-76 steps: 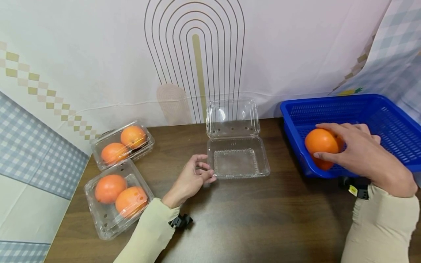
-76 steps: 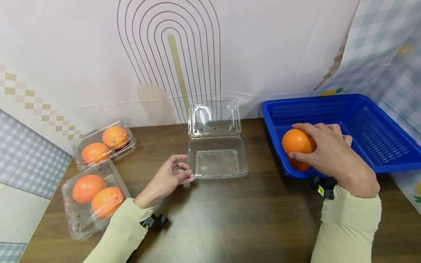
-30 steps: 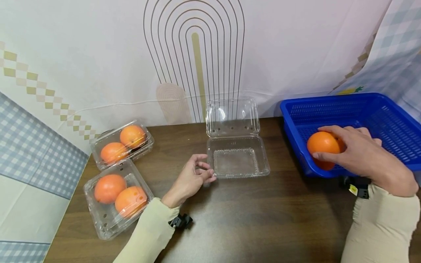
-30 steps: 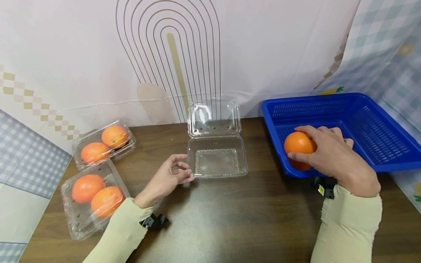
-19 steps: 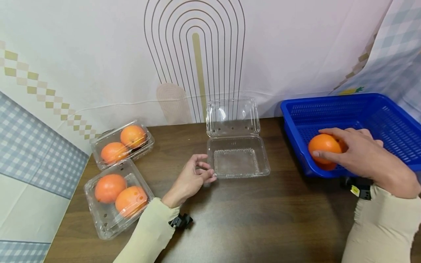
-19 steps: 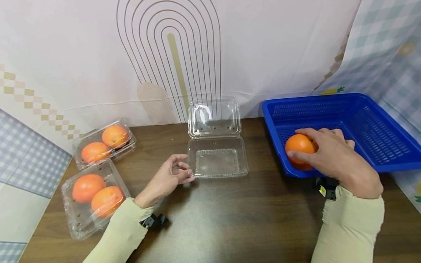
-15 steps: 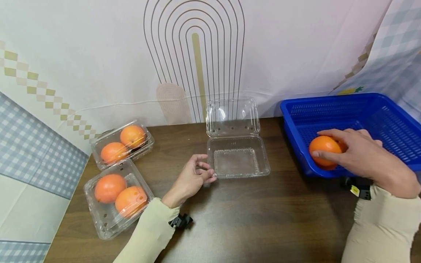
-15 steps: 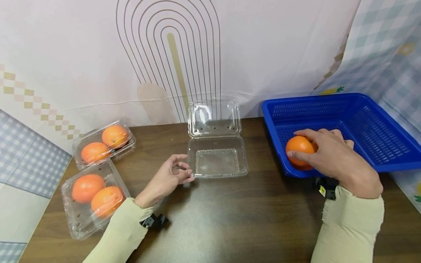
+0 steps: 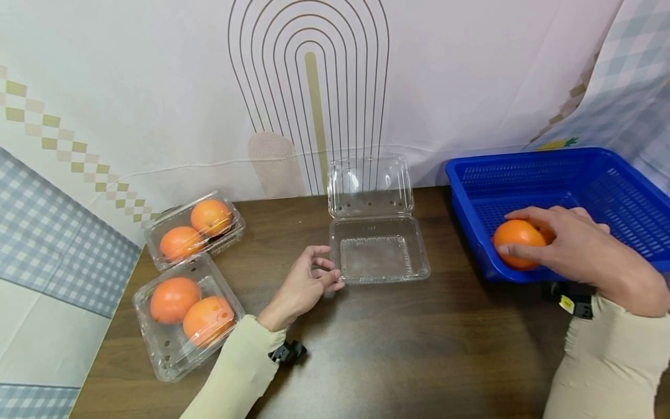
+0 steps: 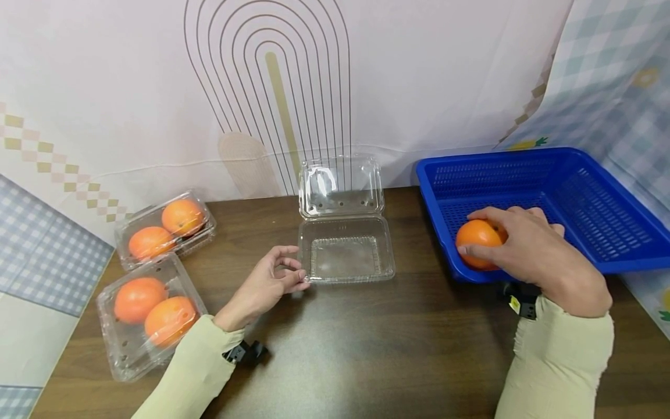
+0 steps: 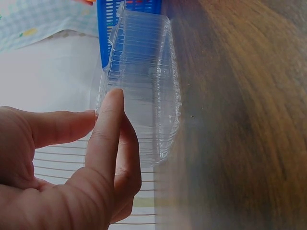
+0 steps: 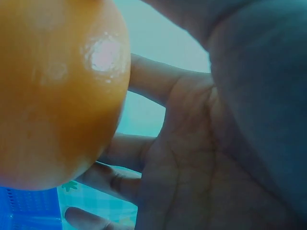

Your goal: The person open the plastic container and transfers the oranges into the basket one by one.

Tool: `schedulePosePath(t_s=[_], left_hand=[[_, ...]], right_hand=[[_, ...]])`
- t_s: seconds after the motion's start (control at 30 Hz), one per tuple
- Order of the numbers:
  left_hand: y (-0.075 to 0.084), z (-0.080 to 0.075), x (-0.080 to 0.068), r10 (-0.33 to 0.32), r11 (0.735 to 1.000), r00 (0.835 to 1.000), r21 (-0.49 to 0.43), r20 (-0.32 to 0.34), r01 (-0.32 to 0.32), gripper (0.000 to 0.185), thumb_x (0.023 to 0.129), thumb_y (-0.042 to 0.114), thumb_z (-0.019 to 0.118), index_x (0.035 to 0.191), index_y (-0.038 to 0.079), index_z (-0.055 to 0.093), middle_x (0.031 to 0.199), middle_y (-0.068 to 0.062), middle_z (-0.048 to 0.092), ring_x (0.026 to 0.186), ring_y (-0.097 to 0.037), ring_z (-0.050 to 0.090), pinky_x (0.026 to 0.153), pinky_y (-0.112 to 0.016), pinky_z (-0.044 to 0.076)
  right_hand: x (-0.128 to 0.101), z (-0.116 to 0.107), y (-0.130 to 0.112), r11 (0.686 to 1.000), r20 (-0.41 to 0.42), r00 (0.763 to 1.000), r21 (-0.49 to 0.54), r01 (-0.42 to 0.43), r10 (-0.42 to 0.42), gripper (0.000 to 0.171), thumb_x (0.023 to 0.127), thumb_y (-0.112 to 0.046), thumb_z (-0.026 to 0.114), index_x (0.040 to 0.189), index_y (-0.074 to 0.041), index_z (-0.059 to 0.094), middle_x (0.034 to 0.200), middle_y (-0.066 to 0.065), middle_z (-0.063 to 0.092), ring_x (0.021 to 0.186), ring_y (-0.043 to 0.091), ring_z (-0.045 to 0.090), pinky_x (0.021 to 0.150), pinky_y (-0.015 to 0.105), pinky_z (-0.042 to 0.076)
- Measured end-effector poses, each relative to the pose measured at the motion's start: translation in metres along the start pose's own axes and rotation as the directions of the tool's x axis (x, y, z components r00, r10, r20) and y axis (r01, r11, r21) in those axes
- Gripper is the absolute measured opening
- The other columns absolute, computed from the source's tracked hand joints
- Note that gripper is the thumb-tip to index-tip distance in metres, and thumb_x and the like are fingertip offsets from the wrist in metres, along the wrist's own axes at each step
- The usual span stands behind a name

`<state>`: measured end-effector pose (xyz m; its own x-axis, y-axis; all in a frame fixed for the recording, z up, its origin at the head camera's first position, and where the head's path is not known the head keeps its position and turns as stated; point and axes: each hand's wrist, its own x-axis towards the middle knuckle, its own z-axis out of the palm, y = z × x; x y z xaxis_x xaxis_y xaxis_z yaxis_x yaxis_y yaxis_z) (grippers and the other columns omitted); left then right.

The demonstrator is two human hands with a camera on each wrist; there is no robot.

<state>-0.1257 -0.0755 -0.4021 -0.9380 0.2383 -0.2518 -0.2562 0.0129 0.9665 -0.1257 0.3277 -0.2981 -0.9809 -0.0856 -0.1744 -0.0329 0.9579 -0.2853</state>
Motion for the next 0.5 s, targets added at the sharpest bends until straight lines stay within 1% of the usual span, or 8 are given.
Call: schedulePosePath(t_s=[0.07, 0.27, 0.5], left_hand=[[0.0003, 0.0002, -0.0001, 0.002, 1.000, 1.000, -0.002, 0.000, -0.002, 0.057, 0.095, -0.016, 0.056, 0.147, -0.006, 0.035, 0.120, -0.026, 0.048, 0.085, -0.016, 0.063, 0.086, -0.029, 0.067], [0.0011, 0.0009, -0.0003, -0.006, 1.000, 1.000, -0.006, -0.003, 0.006, 0.058, 0.095, -0.016, 0.057, 0.148, -0.006, 0.035, 0.121, -0.026, 0.048, 0.085, -0.016, 0.063, 0.085, -0.027, 0.067], [0.0012, 0.0003, -0.0011, 0.017, 1.000, 1.000, 0.013, 0.003, -0.017, 0.055, 0.095, -0.015, 0.056, 0.146, -0.008, 0.036, 0.116, -0.024, 0.050, 0.085, -0.016, 0.064, 0.084, -0.027, 0.067]], right_hand=[[-0.0005, -0.0006, 0.0001, 1.000, 0.011, 1.000, 0.008, -0.006, 0.006, 0.069, 0.094, -0.056, 0.068, 0.142, -0.008, 0.051, 0.133, 0.040, 0.043, 0.115, 0.059, 0.029, 0.074, 0.065, 0.031], [-0.0013, -0.0007, 0.0004, 1.000, 0.025, 1.000, 0.015, -0.013, 0.013, 0.069, 0.094, -0.056, 0.067, 0.142, -0.009, 0.051, 0.133, 0.039, 0.042, 0.116, 0.059, 0.028, 0.075, 0.066, 0.031], [-0.0003, -0.0006, 0.0009, 1.000, 0.028, 1.000, 0.015, 0.003, -0.004, 0.069, 0.093, -0.055, 0.069, 0.141, -0.008, 0.052, 0.131, 0.039, 0.044, 0.113, 0.057, 0.031, 0.074, 0.064, 0.032]])
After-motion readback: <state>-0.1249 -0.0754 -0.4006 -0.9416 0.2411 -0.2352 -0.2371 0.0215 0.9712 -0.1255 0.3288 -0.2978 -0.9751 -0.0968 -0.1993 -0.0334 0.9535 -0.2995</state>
